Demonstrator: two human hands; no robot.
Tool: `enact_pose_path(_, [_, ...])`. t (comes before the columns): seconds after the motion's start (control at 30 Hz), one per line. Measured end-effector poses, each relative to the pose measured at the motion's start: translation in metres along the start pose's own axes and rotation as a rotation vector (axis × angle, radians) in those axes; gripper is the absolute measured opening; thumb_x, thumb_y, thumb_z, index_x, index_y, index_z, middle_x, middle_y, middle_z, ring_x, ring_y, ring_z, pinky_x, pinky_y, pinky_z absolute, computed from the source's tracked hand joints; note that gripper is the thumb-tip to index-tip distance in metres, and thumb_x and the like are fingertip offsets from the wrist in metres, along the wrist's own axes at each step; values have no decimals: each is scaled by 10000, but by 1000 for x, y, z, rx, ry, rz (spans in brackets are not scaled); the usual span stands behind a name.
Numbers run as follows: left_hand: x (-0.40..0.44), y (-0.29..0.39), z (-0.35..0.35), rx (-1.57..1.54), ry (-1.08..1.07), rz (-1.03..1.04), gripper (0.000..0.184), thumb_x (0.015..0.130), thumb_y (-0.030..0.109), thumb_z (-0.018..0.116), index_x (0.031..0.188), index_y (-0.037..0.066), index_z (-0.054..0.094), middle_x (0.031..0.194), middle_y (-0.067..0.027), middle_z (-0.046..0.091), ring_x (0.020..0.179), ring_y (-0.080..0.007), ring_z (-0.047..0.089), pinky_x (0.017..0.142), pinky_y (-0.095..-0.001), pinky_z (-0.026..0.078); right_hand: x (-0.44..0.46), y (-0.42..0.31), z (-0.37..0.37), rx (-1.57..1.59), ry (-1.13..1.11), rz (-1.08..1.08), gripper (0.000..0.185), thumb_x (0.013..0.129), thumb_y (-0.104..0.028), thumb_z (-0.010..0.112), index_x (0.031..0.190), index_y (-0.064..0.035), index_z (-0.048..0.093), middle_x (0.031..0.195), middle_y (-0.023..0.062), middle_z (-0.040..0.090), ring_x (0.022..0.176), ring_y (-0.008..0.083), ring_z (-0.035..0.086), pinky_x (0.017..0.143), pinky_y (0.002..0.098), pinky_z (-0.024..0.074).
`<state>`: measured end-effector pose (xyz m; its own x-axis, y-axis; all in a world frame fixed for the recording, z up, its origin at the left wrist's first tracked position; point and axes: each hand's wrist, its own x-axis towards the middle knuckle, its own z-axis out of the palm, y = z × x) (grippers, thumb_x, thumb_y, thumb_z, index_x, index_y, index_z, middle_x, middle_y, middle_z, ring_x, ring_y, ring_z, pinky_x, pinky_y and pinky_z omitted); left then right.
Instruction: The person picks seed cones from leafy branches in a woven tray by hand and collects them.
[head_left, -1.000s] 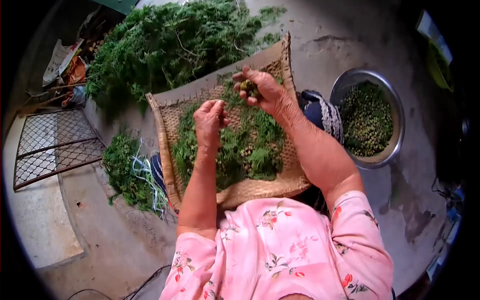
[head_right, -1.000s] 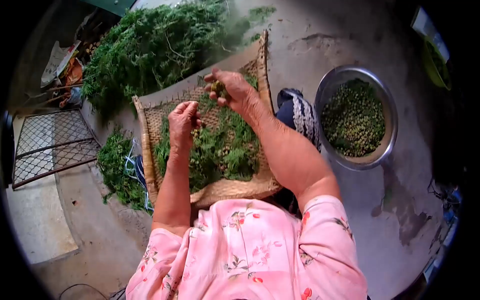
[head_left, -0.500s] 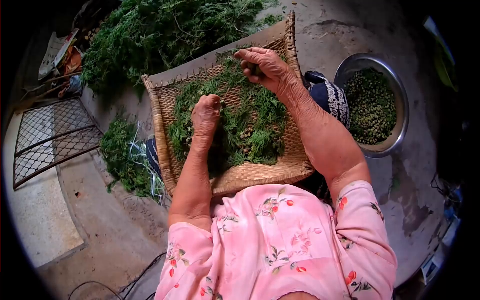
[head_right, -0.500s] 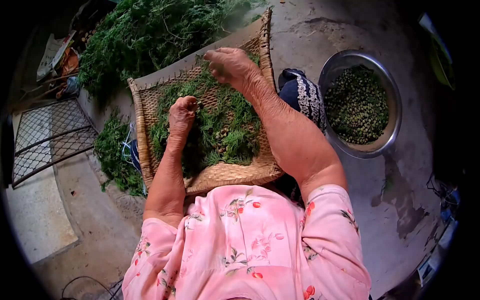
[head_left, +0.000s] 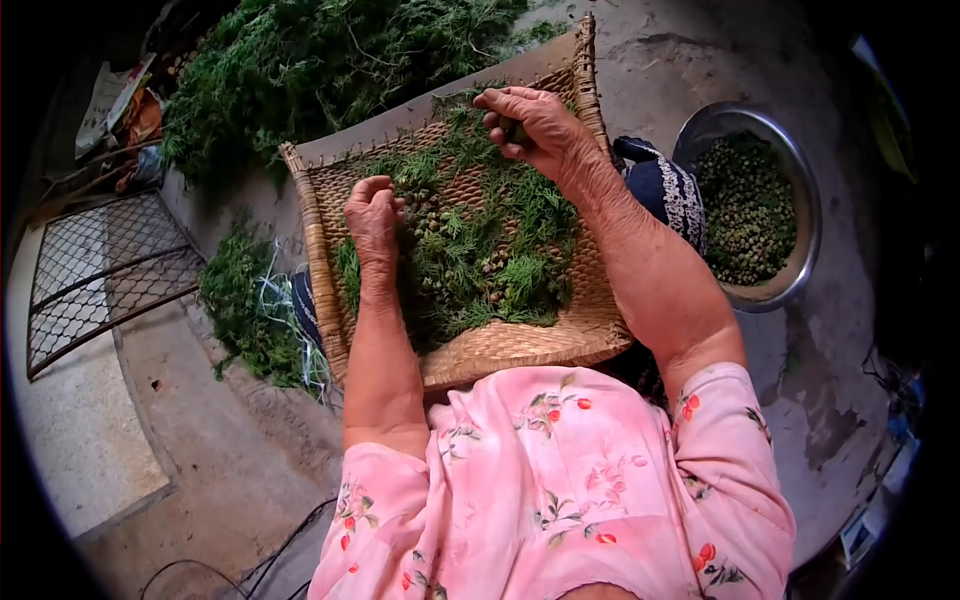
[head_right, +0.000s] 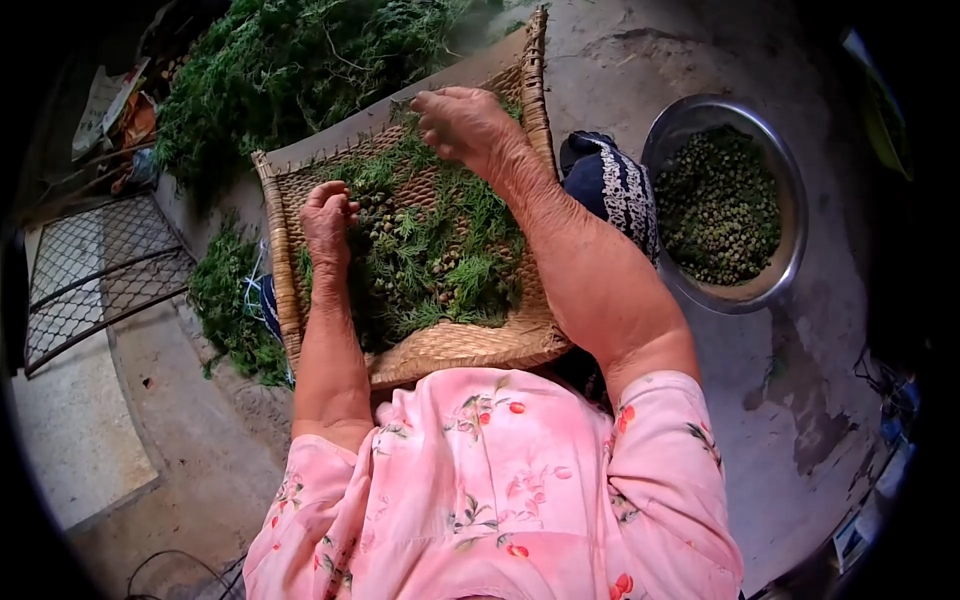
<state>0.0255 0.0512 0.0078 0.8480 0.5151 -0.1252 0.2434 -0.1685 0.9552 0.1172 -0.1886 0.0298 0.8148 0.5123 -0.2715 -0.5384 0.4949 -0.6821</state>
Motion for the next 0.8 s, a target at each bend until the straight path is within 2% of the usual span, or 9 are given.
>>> enact_pose_path(0.03, [4, -3, -4, 1, 5, 0, 159, 813, 133, 585, 921, 18, 605, 742, -22, 616, 634, -102, 598, 530, -235, 473, -2, -1, 2, -6, -3, -4, 252, 886, -246, 566, 995, -20, 585, 746, 14, 554, 620, 80, 539, 419, 203, 388])
enact_pose_path(0.13, [11, -12, -9, 728, 55, 265, 164, 799, 176, 596, 873, 35, 633, 804, -104, 654, 698, -240, 632, 640, -349, 483, 3, 0, 1, -8, -7, 4, 252, 884, -244, 570, 993, -18, 587, 749, 13, 555, 620, 80, 539, 419, 202, 389])
enact_pose_path(0.2, [6, -10, 1, 906, 149, 230, 167, 790, 205, 605, 862, 60, 648, 802, -130, 651, 734, -283, 630, 675, -358, 483, 3, -1, 1, -21, -8, 7, 250, 882, -244, 573, 987, -18, 588, 741, 12, 556, 614, 79, 540, 421, 199, 393])
enact_pose_path(0.3, [6, -16, 11, 1056, 72, 312, 173, 784, 215, 614, 877, 79, 663, 792, -127, 652, 746, -254, 634, 679, -338, 481, 3, 0, 0, -36, -21, -6, 248, 880, -243, 576, 986, -19, 588, 732, 10, 555, 606, 79, 541, 425, 197, 398])
enact_pose_path(0.4, [10, -8, 9, 641, -264, 180, 182, 787, 194, 615, 915, 76, 664, 792, -102, 656, 740, -193, 630, 666, -309, 474, 2, 0, 0, -31, -16, -16, 244, 880, -241, 575, 986, -21, 589, 728, 11, 556, 598, 79, 542, 426, 198, 402])
enact_pose_path(0.47, [2, 14, 12, 320, -217, 25, 175, 822, 149, 589, 908, 13, 658, 731, 0, 630, 657, -92, 556, 605, -246, 453, 1, -2, 2, -49, 12, -8, 249, 880, -243, 576, 992, -21, 588, 732, 12, 556, 604, 78, 541, 424, 198, 400])
enact_pose_path(0.53, [3, 20, 7, 139, -129, -80, 178, 833, 151, 576, 887, -2, 650, 735, 11, 616, 640, -88, 538, 595, -234, 446, 1, -2, 2, -59, 24, -7, 252, 880, -245, 576, 995, -20, 588, 732, 12, 554, 607, 76, 541, 423, 197, 397])
enact_pose_path(0.67, [21, -12, 2, 474, -45, 67, 185, 812, 178, 593, 893, 20, 644, 727, -35, 638, 654, -125, 579, 613, -274, 462, 4, 1, 1, -74, 2, -14, 259, 879, -247, 578, 1001, -18, 587, 734, 11, 551, 612, 73, 537, 422, 193, 388])
enact_pose_path(0.8, [15, -11, 16, 822, -18, 237, 176, 778, 208, 590, 887, 75, 629, 840, -138, 646, 783, -295, 621, 708, -380, 477, 2, -1, 3, -107, 31, -10, 251, 879, -242, 578, 1000, -21, 587, 733, 11, 550, 607, 73, 535, 422, 193, 386])
